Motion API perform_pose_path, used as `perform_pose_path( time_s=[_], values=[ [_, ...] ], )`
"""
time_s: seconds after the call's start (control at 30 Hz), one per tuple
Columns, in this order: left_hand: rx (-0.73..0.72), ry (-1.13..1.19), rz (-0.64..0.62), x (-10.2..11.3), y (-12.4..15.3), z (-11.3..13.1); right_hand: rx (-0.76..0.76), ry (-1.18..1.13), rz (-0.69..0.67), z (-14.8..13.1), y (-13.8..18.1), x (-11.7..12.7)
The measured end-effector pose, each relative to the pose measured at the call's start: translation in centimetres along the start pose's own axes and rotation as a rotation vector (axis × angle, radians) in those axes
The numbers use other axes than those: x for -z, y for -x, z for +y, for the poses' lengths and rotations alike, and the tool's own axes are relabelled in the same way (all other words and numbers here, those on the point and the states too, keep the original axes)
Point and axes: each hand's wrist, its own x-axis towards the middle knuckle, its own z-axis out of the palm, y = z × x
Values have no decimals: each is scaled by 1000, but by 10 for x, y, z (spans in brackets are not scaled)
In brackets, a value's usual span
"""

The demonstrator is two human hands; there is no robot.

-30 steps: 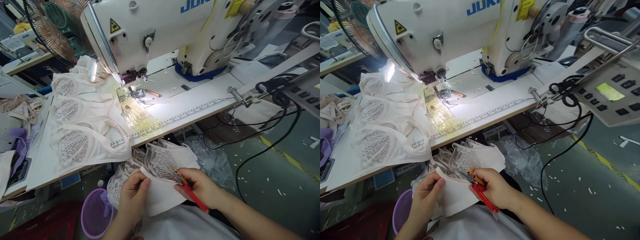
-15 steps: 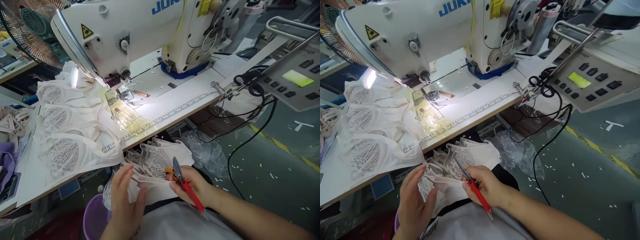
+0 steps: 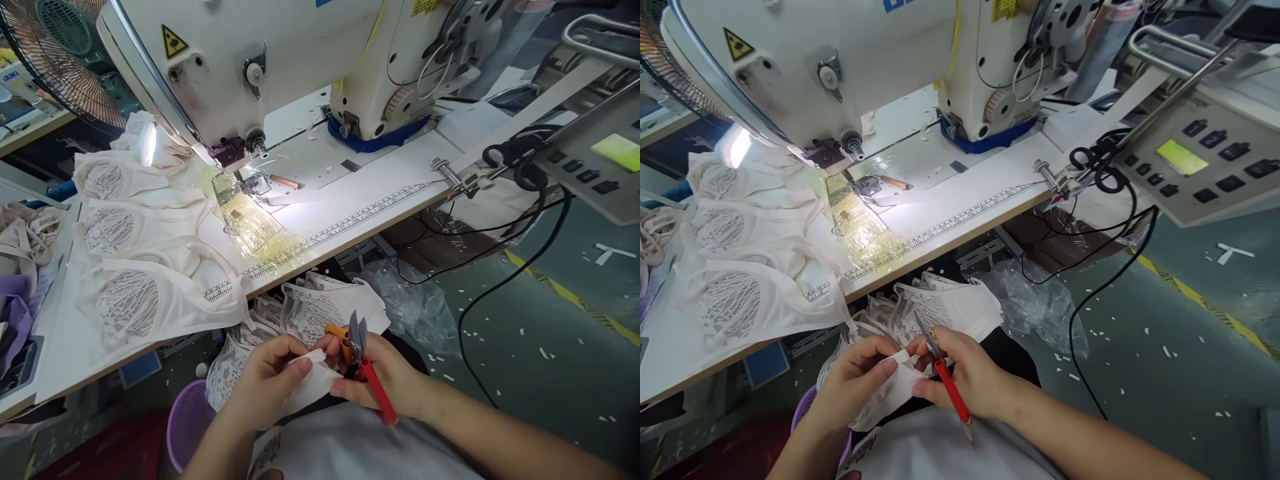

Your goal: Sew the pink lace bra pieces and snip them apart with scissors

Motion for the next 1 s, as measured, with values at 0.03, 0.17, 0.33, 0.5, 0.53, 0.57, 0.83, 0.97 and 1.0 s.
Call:
perform_pose_path(
  time_s=[0.03,0.17,0.33,0.5,0.53,0.57,0.83,0.97,1.0],
  values=[
    [61,85,26,0,0,-2,4,7,7,1,-1,-1],
    [83,228,105,1,2,-5,-13,28,30,-3,-4,-7],
    [99,243,114,1,4,-4,-150,57,-28,-20,-8,-6],
    [121,232,160,1,4,-2,-130,224,-274,-33,-9,20],
    [125,230,164,0,4,-2,-118,329,-336,-33,-8,27],
    [131,229,164,0,4,-2,-115,434,-390,-33,-6,33],
    [163,193,185,-5,1,1,-198,769,-519,-35,4,36],
    [162,191,189,-6,2,1,-212,801,-476,-35,3,31],
    [158,184,189,-5,2,0,-216,799,-472,-35,2,31]
  ],
)
